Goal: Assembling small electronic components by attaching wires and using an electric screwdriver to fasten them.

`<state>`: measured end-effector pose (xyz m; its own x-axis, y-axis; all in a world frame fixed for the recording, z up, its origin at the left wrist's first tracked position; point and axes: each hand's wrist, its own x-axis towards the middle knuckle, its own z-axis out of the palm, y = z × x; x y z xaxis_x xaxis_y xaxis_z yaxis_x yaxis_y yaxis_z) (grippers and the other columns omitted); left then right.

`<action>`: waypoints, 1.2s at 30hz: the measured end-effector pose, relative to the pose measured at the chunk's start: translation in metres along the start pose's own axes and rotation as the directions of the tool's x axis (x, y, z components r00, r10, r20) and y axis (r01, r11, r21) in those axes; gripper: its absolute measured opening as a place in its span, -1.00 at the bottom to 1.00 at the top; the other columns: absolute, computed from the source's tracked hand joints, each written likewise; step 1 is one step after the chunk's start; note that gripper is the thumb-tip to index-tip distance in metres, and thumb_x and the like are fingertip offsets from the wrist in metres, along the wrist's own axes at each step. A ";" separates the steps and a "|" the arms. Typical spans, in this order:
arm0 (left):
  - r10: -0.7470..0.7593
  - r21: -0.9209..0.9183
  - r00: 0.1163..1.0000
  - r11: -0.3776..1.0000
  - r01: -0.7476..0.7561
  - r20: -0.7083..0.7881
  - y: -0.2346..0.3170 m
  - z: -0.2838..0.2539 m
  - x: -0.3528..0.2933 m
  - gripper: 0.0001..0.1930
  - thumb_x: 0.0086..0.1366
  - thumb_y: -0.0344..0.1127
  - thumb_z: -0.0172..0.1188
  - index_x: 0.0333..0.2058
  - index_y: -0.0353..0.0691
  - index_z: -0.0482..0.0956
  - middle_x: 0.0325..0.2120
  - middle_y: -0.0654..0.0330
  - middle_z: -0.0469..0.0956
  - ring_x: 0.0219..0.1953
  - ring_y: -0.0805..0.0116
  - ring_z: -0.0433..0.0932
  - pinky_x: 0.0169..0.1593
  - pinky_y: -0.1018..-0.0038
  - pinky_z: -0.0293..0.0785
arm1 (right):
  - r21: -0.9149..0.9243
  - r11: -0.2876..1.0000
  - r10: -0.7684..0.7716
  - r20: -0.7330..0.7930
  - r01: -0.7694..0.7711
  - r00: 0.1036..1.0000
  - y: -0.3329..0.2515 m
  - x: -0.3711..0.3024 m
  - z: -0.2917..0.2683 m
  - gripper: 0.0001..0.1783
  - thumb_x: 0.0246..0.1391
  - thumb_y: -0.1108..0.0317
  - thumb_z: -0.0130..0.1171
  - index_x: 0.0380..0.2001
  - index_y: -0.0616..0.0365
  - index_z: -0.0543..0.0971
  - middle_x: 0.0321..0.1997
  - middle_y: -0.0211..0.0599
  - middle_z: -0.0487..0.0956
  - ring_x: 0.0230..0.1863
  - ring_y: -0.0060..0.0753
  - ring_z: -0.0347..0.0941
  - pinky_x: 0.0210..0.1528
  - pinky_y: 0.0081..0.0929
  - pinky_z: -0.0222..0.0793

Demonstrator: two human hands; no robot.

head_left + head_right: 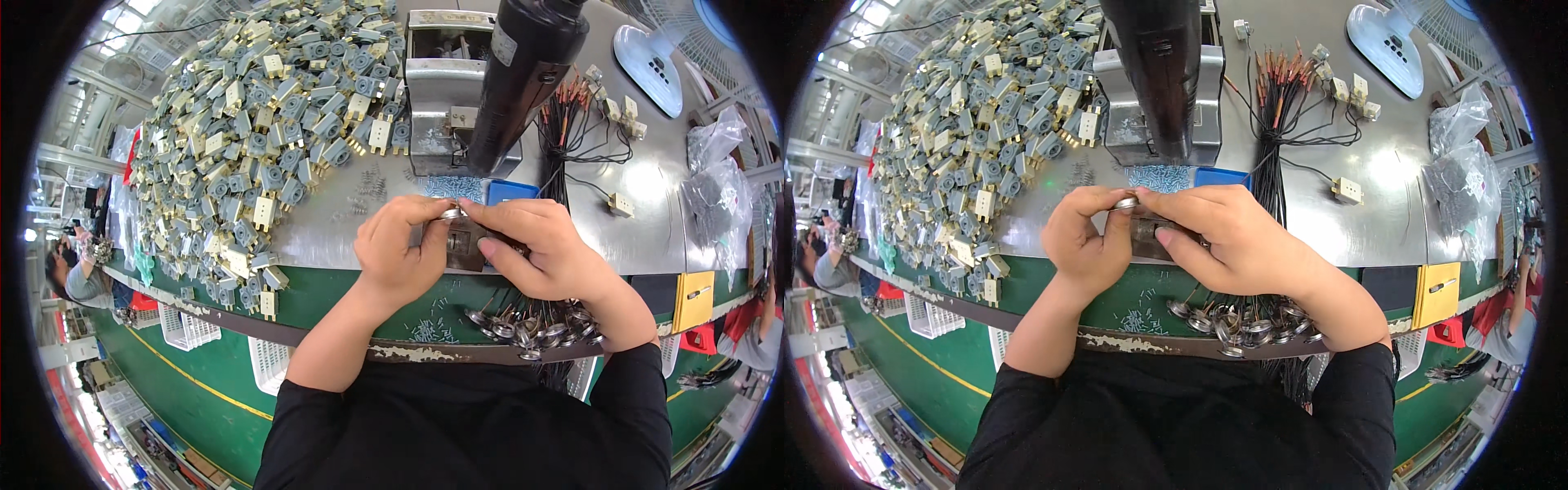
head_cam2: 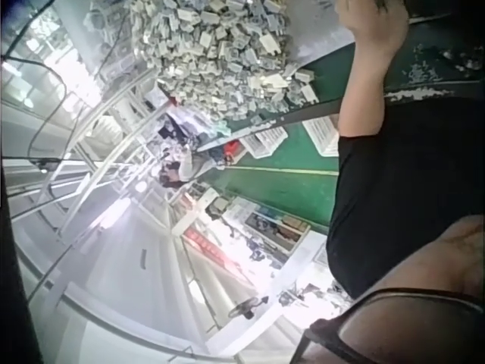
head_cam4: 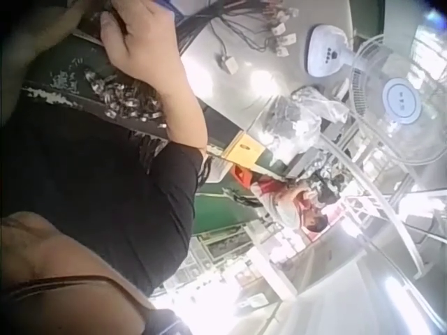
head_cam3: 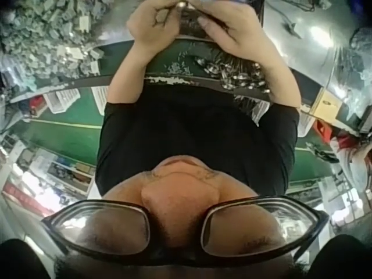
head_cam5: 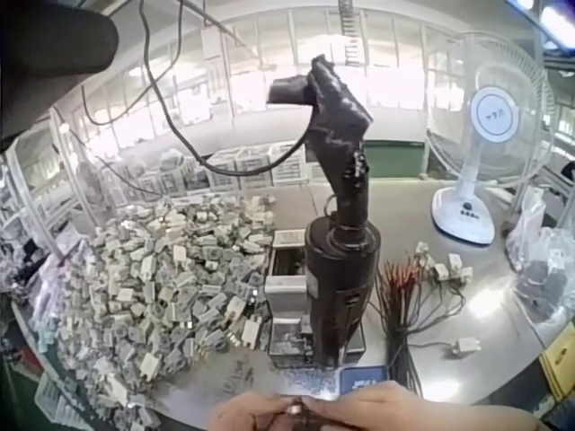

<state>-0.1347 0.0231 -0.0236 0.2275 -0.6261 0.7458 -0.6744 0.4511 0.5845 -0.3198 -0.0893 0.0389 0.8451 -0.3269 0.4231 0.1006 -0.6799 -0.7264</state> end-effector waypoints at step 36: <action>-0.458 -0.599 0.676 0.323 0.732 0.578 0.013 0.001 -0.003 -0.81 0.59 -0.34 0.09 -0.06 -0.40 0.48 -0.43 0.10 0.67 -0.45 0.33 0.72 -0.35 0.49 0.64 | 0.078 0.989 0.128 -0.047 -0.124 0.991 0.002 -0.004 0.002 -0.69 0.19 0.55 0.20 -0.01 0.30 0.70 -0.35 -0.11 0.68 -0.36 -0.13 0.65 -0.26 -0.36 0.54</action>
<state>-0.1449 0.0307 -0.0182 0.0562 -0.9971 0.0516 0.3695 0.0688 0.9267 -0.3223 -0.0880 0.0344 0.8253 -0.4416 0.3519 0.0360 -0.5808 -0.8132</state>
